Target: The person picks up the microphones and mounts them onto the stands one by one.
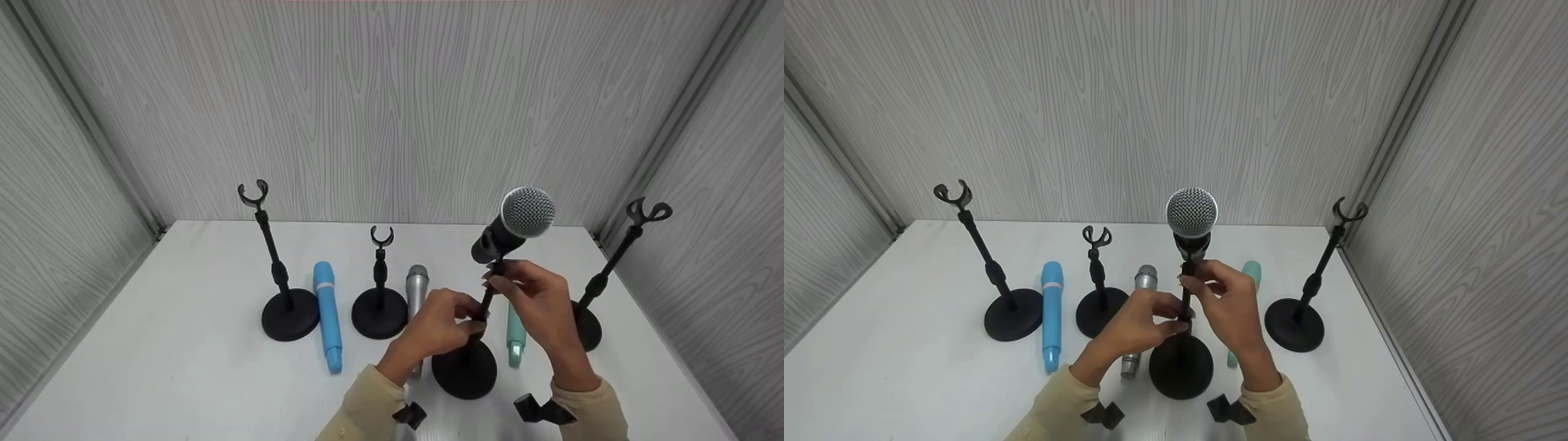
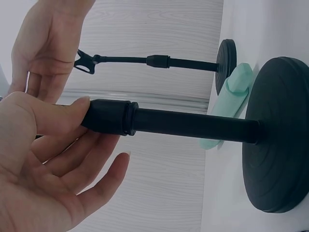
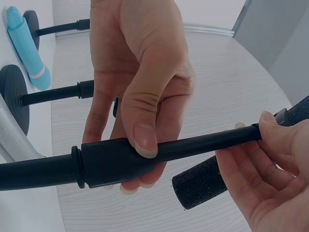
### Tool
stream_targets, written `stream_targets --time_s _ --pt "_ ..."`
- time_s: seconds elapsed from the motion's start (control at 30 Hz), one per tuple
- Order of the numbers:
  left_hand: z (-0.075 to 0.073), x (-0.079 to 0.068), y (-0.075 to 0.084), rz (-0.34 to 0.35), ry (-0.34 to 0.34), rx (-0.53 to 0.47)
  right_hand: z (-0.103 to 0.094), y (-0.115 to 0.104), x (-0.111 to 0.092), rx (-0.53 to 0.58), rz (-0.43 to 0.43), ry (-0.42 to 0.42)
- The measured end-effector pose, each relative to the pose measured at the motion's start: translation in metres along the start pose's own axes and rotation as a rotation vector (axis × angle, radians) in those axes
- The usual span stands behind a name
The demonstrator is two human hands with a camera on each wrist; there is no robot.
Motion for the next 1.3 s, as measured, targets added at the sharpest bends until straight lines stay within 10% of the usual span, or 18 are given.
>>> stream_targets --time_s 0.9,1.3 --pt "0.0012 0.0011 -0.0018 0.036 0.025 0.036 0.0010 -0.0011 -0.0002 0.065 -0.017 -0.010" --pt "0.0068 -0.0009 0.0005 0.000 -0.081 0.024 0.0008 -0.0003 -0.0002 0.022 -0.010 -0.006"
Point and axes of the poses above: each hand's wrist, its own x-axis towards the middle knuckle, its own z-axis out of the palm, y = z × x, the point moved 8 cm from there along x, towards the middle knuckle, and after that the axes turned 1 degree about z, right-handed, at the moved point
